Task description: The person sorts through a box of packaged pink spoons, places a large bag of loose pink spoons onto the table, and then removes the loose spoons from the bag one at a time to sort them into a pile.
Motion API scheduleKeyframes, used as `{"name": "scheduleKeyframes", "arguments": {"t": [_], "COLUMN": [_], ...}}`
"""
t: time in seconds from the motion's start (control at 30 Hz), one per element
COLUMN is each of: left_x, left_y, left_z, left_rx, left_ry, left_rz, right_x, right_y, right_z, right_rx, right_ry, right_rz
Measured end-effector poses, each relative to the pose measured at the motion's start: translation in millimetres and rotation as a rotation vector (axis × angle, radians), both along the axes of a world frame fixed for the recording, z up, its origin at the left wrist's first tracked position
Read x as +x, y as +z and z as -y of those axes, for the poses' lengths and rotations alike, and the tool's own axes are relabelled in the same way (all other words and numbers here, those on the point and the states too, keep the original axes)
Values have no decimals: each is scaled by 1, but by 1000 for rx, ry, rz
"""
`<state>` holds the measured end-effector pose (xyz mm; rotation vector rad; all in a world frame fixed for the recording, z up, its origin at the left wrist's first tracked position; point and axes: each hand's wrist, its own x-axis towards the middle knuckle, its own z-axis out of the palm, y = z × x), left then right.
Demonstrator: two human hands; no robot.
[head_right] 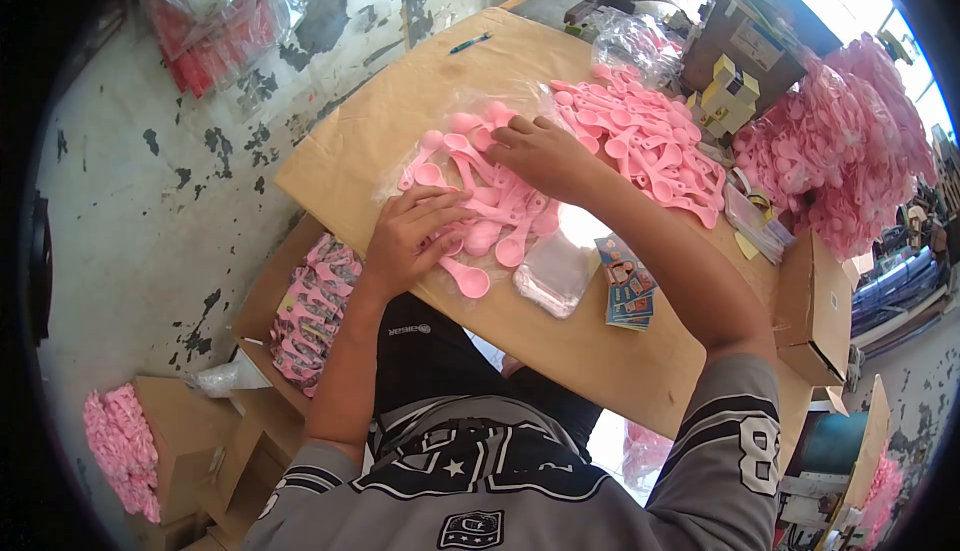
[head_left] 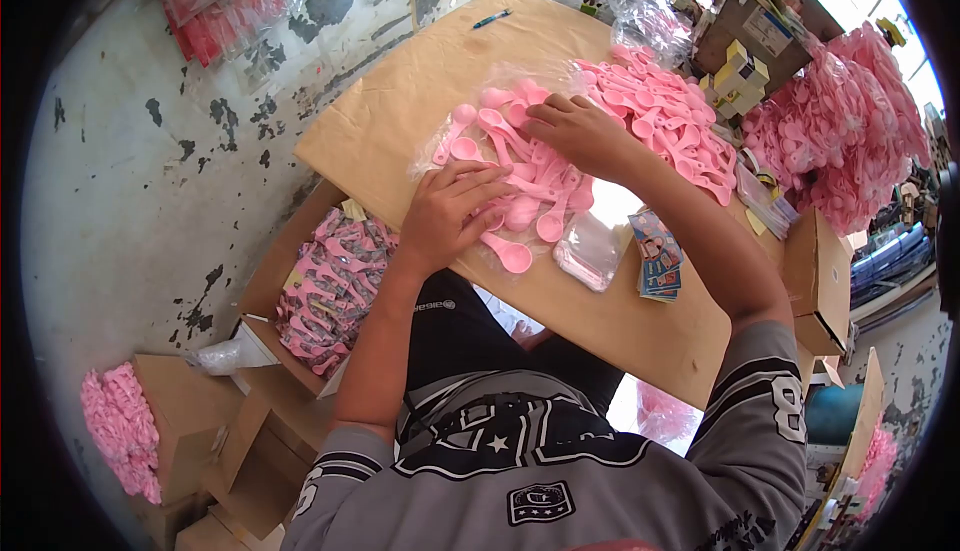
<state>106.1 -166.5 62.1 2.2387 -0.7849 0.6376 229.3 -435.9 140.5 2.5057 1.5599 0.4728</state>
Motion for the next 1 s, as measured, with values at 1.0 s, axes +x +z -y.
{"name": "scheduleKeyframes", "arguments": {"t": [1.0], "left_x": [1], "left_y": [0], "left_z": [-2], "left_rx": [-6], "left_ry": [-8], "left_rz": [-13], "right_x": [1], "right_y": [44], "right_z": [58], "right_rx": [559], "right_ry": [-453], "right_rz": [29]}}
